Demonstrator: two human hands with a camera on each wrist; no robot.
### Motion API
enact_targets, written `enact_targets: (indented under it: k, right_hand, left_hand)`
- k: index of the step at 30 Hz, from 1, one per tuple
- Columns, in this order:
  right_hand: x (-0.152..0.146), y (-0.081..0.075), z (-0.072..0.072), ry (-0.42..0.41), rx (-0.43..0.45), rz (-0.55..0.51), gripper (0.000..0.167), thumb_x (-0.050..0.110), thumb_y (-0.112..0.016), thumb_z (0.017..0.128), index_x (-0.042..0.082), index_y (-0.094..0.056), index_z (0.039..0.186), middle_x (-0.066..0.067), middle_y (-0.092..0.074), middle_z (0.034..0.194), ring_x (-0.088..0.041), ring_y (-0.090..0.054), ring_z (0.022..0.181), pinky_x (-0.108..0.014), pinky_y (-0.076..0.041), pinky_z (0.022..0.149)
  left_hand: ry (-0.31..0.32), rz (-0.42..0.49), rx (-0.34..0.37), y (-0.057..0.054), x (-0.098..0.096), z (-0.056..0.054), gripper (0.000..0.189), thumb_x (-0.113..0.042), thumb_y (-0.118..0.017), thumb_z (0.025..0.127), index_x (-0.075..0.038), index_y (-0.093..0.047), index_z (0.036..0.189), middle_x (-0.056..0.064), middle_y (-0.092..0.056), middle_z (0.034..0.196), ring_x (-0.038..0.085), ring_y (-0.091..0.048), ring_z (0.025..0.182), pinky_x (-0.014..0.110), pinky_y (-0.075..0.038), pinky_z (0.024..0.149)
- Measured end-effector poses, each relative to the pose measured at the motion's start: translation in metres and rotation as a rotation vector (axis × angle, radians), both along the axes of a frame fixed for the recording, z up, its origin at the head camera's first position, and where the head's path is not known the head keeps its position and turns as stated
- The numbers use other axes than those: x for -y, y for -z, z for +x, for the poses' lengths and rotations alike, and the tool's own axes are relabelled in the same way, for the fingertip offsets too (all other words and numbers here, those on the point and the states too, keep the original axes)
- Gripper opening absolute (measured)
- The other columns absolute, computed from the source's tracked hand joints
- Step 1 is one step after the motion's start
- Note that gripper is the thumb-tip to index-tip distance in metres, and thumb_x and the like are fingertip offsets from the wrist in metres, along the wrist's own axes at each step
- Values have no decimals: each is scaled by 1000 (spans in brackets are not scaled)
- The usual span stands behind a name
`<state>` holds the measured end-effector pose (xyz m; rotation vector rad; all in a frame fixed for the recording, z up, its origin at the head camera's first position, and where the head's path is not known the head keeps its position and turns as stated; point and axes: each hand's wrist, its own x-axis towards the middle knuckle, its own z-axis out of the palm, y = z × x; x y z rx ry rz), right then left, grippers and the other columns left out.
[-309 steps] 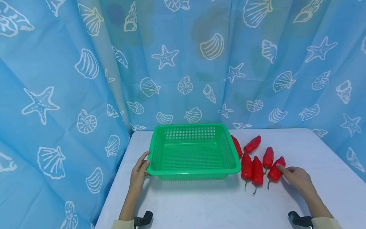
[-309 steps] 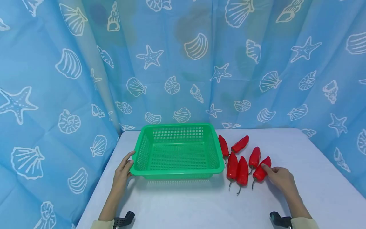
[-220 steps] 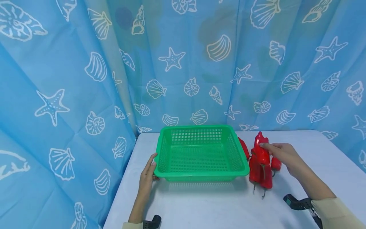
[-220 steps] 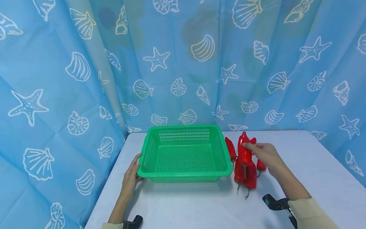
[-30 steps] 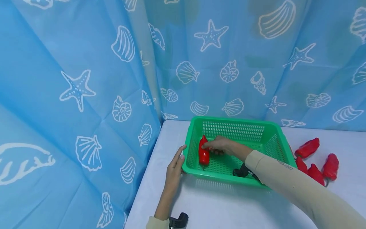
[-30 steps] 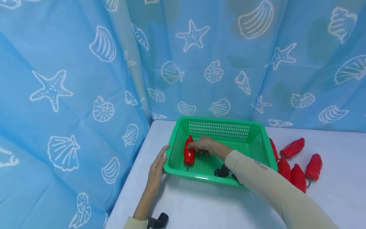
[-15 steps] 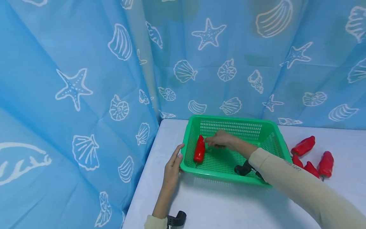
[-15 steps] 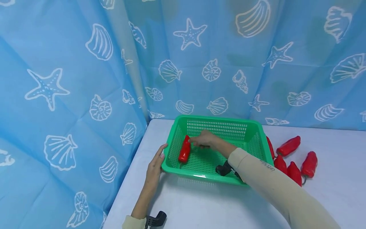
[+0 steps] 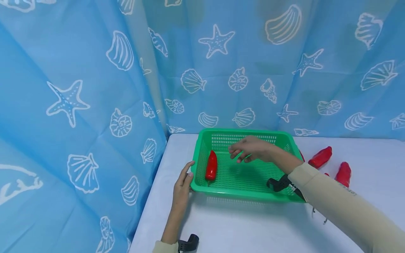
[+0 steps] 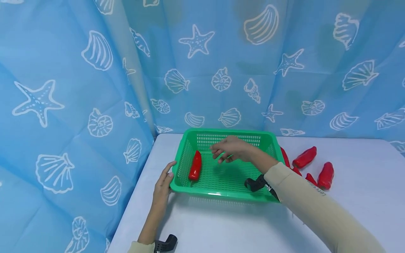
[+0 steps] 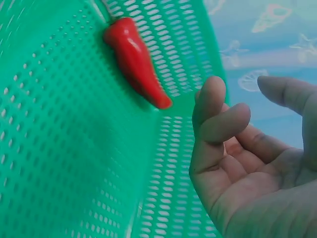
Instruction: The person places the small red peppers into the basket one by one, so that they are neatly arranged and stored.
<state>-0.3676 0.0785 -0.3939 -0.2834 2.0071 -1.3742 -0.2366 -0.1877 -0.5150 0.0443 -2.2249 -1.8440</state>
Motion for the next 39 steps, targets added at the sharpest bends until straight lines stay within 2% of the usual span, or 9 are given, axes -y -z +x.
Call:
enact_targets:
  k: [2, 8, 11, 15, 18, 20, 25, 33, 39]
  right_hand:
    - [-8, -8, 5, -4, -15, -12, 41, 34, -63, 99, 0, -66, 123, -19, -66, 119, -26, -67, 83, -32, -49, 65]
    - [-41, -22, 20, 35, -43, -32, 44, 35, -65, 98, -1, -65, 124, -19, -65, 120, -26, -65, 81, -33, -48, 63]
    - [-57, -24, 24, 54, -52, -44, 45, 36, -65, 99, -1, -65, 125, -20, -64, 121, -27, -64, 81, -32, -47, 63]
    - [-76, -27, 26, 71, -46, -59, 45, 37, -63, 100, 1, -65, 126, -20, -63, 123, -26, -64, 81, -31, -47, 63]
    - [-91, -28, 28, 80, -80, -46, 46, 39, -62, 100, 2, -65, 127, -19, -62, 124, -28, -64, 83, -32, -48, 65]
    - [-104, -26, 29, 94, -117, -26, 47, 40, -62, 99, 3, -66, 127, -19, -63, 124, -29, -65, 84, -33, -50, 67]
    - [-133, -19, 36, 155, -181, 25, 47, 42, -62, 99, 4, -66, 127, -17, -66, 121, -29, -67, 84, -34, -52, 68]
    - [-167, -10, 44, 206, -250, 86, 55, 45, -62, 98, 1, -63, 132, -17, -66, 121, -34, -67, 85, -35, -53, 70]
    - [-200, 3, 51, 272, -302, 189, 56, 37, -69, 94, 0, -58, 135, -17, -66, 121, -34, -65, 91, -37, -56, 73]
  left_hand:
    - [-5, -1, 4, -1, 0, 2, 38, -45, -45, 106, -40, -52, 143, 6, -54, 88, 20, -53, 78, 32, -46, 68]
    - [3, -9, 7, -2, -1, 3, 40, -44, -44, 106, -37, -51, 145, 7, -54, 89, 20, -54, 80, 33, -47, 70]
    - [3, -1, 15, -3, -1, 3, 39, -42, -44, 107, -37, -51, 145, 5, -61, 112, 20, -53, 83, 33, -46, 71]
    - [8, 17, 55, -14, -1, 8, 39, -36, -42, 108, -36, -49, 147, 2, -53, 134, 19, -52, 85, 35, -46, 75]
    - [11, 30, 69, -16, -2, 8, 40, -36, -42, 108, -35, -48, 147, 3, -53, 132, 19, -52, 84, 34, -45, 75]
    - [11, 38, 67, -7, -1, 5, 39, -39, -42, 108, -39, -48, 147, 0, -52, 136, 20, -52, 85, 33, -44, 75]
    - [29, 44, 57, -3, -6, 7, 40, -42, -42, 107, -41, -48, 147, -5, -46, 146, 20, -53, 87, 35, -44, 76]
    - [35, 44, 71, -1, -5, 7, 41, -41, -40, 108, -40, -46, 148, -2, -49, 143, 20, -55, 87, 36, -45, 77]
    - [41, 37, 75, -2, -6, 9, 41, -42, -38, 108, -40, -44, 149, 7, -55, 121, 21, -55, 88, 37, -46, 79]
